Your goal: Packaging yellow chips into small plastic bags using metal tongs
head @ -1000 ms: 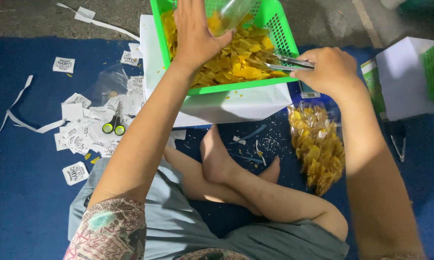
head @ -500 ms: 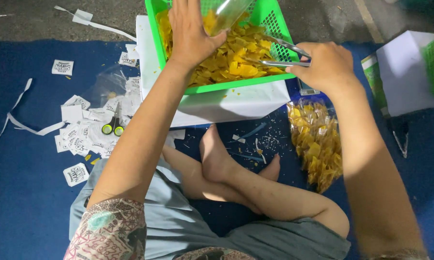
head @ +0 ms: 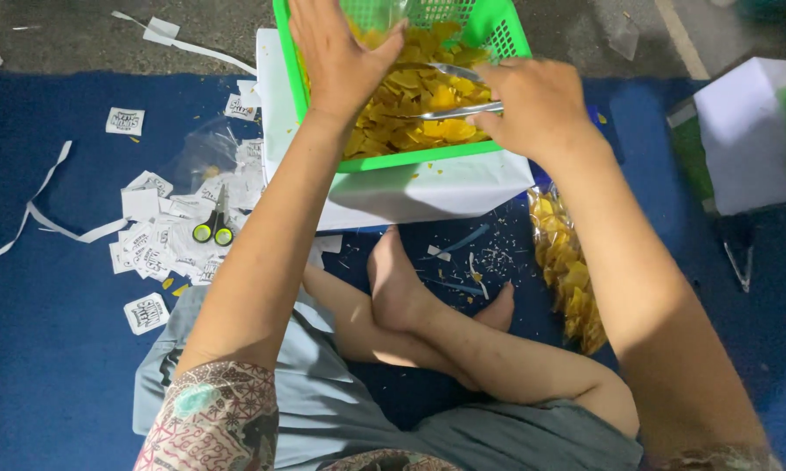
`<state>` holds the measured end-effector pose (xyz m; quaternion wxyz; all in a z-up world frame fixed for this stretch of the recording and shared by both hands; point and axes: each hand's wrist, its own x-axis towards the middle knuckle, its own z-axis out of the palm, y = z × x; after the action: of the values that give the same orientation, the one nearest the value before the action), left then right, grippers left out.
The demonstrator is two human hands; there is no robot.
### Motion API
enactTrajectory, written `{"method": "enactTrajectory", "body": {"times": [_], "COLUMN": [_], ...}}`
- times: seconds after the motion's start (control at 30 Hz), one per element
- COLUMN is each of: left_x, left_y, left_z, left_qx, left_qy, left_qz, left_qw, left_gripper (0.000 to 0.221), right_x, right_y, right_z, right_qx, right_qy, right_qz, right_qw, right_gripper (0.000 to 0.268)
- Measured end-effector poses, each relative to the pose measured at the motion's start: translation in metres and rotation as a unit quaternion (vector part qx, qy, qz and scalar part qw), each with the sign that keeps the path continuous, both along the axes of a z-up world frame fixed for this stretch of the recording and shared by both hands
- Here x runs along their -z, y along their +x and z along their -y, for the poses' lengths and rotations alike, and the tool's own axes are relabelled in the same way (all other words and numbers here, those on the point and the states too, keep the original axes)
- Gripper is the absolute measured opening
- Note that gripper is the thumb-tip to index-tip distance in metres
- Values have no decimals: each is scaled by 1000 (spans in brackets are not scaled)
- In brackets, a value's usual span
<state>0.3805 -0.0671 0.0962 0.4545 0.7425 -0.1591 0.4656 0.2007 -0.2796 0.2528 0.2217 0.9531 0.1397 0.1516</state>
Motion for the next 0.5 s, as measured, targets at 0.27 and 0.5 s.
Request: {"method": "enactTrajectory", "body": {"times": [0.27, 0.5], "left_x": [2, 0], "left_y": [3, 2], "left_z": [3, 2], "left_qx": [-23, -21], "left_qy": [1, 0], "left_qz": [10, 7], "left_qw": [1000, 1000], "left_gripper": [103, 98], "right_x": [27, 16], "right_y": [30, 23], "right_z": [5, 12], "right_qx": [70, 85], "right_qy": [-3, 52], "right_qz": [-7, -54], "right_qw": [997, 994], "right_gripper": [41, 38]}}
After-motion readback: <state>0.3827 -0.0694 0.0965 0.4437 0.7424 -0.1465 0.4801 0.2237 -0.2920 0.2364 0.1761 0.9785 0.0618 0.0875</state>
